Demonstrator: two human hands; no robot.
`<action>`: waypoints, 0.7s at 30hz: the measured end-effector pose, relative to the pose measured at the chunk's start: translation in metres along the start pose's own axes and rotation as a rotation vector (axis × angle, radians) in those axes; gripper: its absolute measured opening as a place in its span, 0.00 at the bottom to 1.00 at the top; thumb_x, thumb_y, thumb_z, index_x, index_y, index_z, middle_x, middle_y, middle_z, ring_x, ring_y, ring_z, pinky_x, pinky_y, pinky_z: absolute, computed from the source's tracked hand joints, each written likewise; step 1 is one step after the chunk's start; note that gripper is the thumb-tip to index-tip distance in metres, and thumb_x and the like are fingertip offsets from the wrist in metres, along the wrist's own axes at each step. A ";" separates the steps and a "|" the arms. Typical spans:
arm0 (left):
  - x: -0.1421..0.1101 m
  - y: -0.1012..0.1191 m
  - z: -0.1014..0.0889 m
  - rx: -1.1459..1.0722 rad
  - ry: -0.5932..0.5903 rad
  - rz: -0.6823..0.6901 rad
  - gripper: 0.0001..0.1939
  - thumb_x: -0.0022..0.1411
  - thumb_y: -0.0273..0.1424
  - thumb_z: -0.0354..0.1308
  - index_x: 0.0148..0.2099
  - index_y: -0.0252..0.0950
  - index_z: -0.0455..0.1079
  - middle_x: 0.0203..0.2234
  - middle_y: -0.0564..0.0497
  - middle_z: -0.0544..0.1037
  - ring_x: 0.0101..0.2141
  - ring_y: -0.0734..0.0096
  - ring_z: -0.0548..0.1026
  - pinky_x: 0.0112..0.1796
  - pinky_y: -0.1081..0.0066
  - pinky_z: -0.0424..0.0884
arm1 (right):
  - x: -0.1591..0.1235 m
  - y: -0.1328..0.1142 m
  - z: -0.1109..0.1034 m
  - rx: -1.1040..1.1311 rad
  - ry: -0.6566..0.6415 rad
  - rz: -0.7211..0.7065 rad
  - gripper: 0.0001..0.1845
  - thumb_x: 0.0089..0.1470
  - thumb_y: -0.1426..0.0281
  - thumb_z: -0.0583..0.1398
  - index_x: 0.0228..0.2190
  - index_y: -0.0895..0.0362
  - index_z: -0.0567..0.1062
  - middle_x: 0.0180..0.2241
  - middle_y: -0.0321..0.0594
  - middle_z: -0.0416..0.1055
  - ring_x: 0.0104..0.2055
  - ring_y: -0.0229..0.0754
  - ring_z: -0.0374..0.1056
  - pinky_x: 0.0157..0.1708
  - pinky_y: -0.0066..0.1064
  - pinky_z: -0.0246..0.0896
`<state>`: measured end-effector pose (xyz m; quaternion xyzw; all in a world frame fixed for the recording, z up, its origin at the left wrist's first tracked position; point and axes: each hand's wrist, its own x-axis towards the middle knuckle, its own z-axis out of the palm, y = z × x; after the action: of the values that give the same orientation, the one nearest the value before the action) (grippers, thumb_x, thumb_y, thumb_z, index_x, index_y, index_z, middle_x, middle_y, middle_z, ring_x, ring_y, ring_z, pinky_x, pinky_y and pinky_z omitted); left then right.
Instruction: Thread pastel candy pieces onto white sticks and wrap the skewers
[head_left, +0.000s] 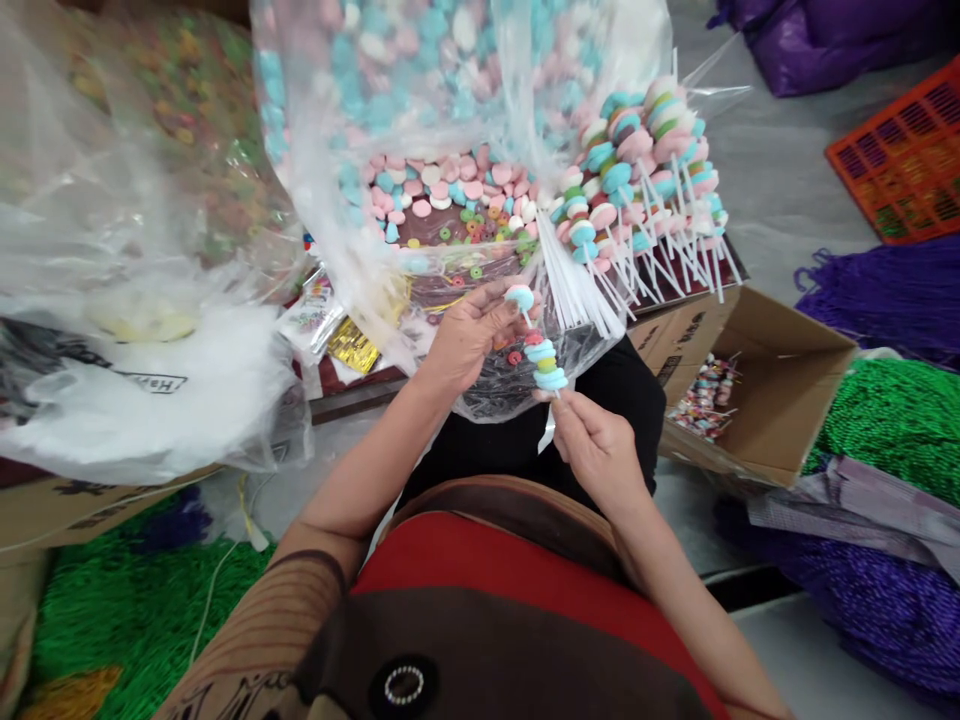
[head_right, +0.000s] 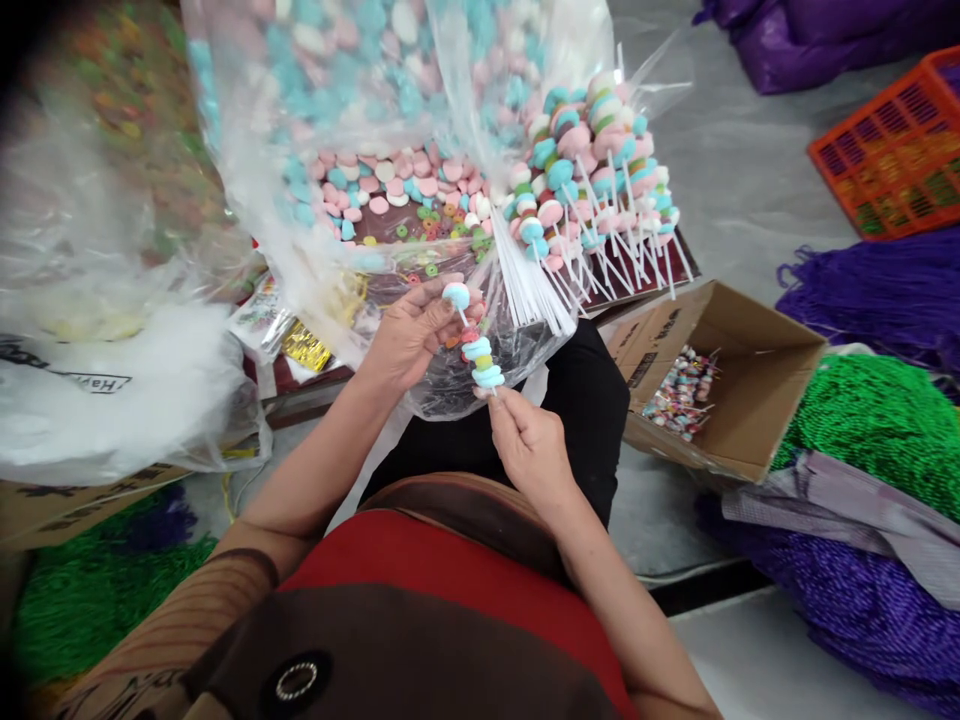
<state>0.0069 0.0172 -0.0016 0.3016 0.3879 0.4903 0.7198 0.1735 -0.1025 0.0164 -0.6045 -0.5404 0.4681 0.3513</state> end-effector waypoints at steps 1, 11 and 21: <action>0.000 0.000 0.000 -0.007 -0.013 0.009 0.21 0.53 0.38 0.78 0.46 0.35 0.78 0.38 0.49 0.86 0.43 0.66 0.85 0.44 0.69 0.78 | 0.001 0.001 0.000 -0.009 0.007 0.000 0.21 0.67 0.57 0.55 0.39 0.57 0.82 0.16 0.27 0.55 0.19 0.34 0.52 0.22 0.28 0.50; 0.006 -0.006 -0.008 0.090 0.036 0.101 0.25 0.49 0.43 0.79 0.46 0.35 0.80 0.38 0.49 0.86 0.41 0.66 0.84 0.42 0.68 0.78 | -0.001 -0.007 -0.009 0.017 -0.028 0.029 0.23 0.67 0.54 0.56 0.39 0.58 0.83 0.17 0.28 0.52 0.20 0.34 0.51 0.21 0.28 0.47; 0.004 -0.012 -0.010 0.290 0.015 0.191 0.25 0.54 0.47 0.75 0.48 0.37 0.82 0.38 0.50 0.87 0.36 0.70 0.82 0.41 0.68 0.79 | 0.002 -0.005 -0.008 0.073 -0.026 0.118 0.23 0.64 0.55 0.57 0.40 0.59 0.83 0.16 0.27 0.51 0.19 0.33 0.48 0.20 0.28 0.42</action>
<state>0.0047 0.0175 -0.0181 0.4342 0.4295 0.4975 0.6160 0.1789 -0.0985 0.0232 -0.6162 -0.4908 0.5151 0.3378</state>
